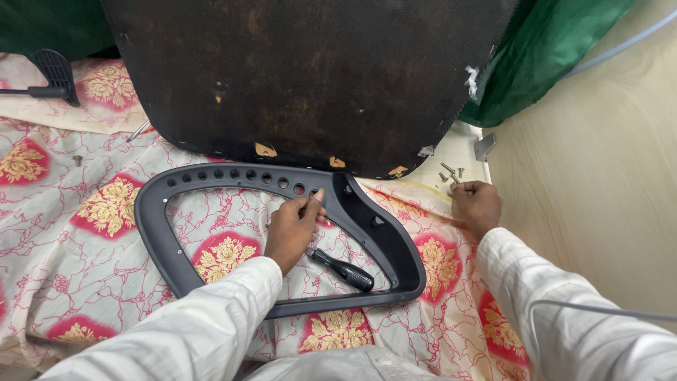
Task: The person uses a screwdriver to fasten screws into a black plastic chair frame, securing it to the chair base. The person works methodically along the frame, tightening multiple screws in sequence.
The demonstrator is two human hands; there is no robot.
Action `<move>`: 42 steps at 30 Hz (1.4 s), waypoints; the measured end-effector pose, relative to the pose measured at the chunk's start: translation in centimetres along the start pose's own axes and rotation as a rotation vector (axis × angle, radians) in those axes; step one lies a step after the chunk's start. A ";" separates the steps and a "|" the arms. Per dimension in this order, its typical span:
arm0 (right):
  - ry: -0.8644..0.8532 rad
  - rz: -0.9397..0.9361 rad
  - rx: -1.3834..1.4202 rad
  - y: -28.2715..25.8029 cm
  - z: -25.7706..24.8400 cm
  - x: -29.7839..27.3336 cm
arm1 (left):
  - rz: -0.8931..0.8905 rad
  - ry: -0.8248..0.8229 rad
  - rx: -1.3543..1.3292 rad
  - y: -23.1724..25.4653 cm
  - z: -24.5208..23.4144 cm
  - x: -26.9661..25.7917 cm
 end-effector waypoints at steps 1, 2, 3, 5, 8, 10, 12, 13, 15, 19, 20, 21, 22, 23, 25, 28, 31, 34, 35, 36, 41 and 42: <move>0.007 -0.016 0.011 -0.2 0.0 0.1 | -0.008 -0.005 -0.013 -0.2 -0.2 -0.1; 0.014 -0.032 0.020 -0.5 -0.1 0.1 | -0.016 -0.011 -0.027 -0.4 -0.2 -0.1; 0.021 -0.049 0.029 -1.0 -0.3 -0.2 | -0.024 -0.017 -0.041 -0.6 -0.3 -0.2; 0.083 -0.071 0.016 -2.5 -1.4 -1.0 | -0.021 -0.013 -0.030 -0.8 -0.3 0.0; 0.201 -0.177 0.029 -6.5 -3.8 -4.2 | 0.103 0.022 0.040 -0.2 -0.9 -0.1; 0.231 -0.312 0.054 -10.1 -4.8 -7.5 | 0.157 0.029 0.122 0.1 -1.4 -0.3; 0.047 -0.360 0.101 -12.8 -3.9 -11.6 | 0.137 0.012 0.218 -0.1 -1.9 -0.4; -0.123 -0.320 0.134 -13.6 -2.6 -13.8 | 0.225 -0.037 0.307 0.3 -2.0 -0.6; -0.354 -0.495 0.096 -16.5 -0.6 -18.5 | 0.401 -0.136 0.485 1.1 -2.5 -1.4; -0.469 -0.644 -0.152 -19.1 1.1 -23.3 | 0.404 -0.357 0.610 0.6 -3.3 -1.9; -0.565 -0.573 -0.143 -19.0 2.0 -23.8 | 0.382 -0.393 0.607 0.5 -3.5 -2.0; -0.570 -0.552 -0.145 -19.2 2.2 -24.1 | 0.361 -0.429 0.604 0.4 -3.8 -2.0; -0.576 -0.531 -0.149 -19.1 2.4 -24.5 | 0.359 -0.473 0.624 0.3 -3.9 -2.1; -0.583 -0.510 -0.153 -19.0 2.6 -24.7 | 0.358 -0.517 0.645 0.2 -4.0 -2.2; -0.572 -0.439 -0.225 -18.5 2.9 -24.9 | 0.384 -0.585 0.689 0.0 -4.3 -2.3; -0.637 -0.331 -0.336 -17.4 3.6 -24.3 | 0.459 -0.617 0.725 -0.1 -4.9 -2.4; -0.708 -0.357 -0.321 -17.4 3.8 -23.7 | 0.508 -0.555 0.673 0.0 -5.6 -2.5; -0.737 -0.276 -0.236 -17.1 3.6 -23.7 | 0.497 -0.499 0.591 0.1 -6.2 -3.0; -0.743 -0.223 -0.208 -17.0 3.5 -23.8 | 0.469 -0.473 0.565 0.2 -6.5 -2.9; -0.727 -0.149 -0.037 -17.1 3.2 -23.8 | 0.439 -0.442 0.539 0.2 -6.9 -3.0; -0.566 0.119 0.602 -18.1 2.5 -23.3 | 0.429 -0.234 0.441 1.2 -9.1 -2.5; -0.536 0.132 0.666 -18.4 2.5 -22.9 | 0.440 -0.191 0.440 1.3 -9.8 -2.5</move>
Point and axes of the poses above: each hand's wrist, its own x-axis towards the middle knuckle, its own z-axis out of the palm, y = z × x, the point moved 7 cm from there along x, towards the middle knuckle, and after that the axes turned 9 degrees about -x, right-handed, at the moved point
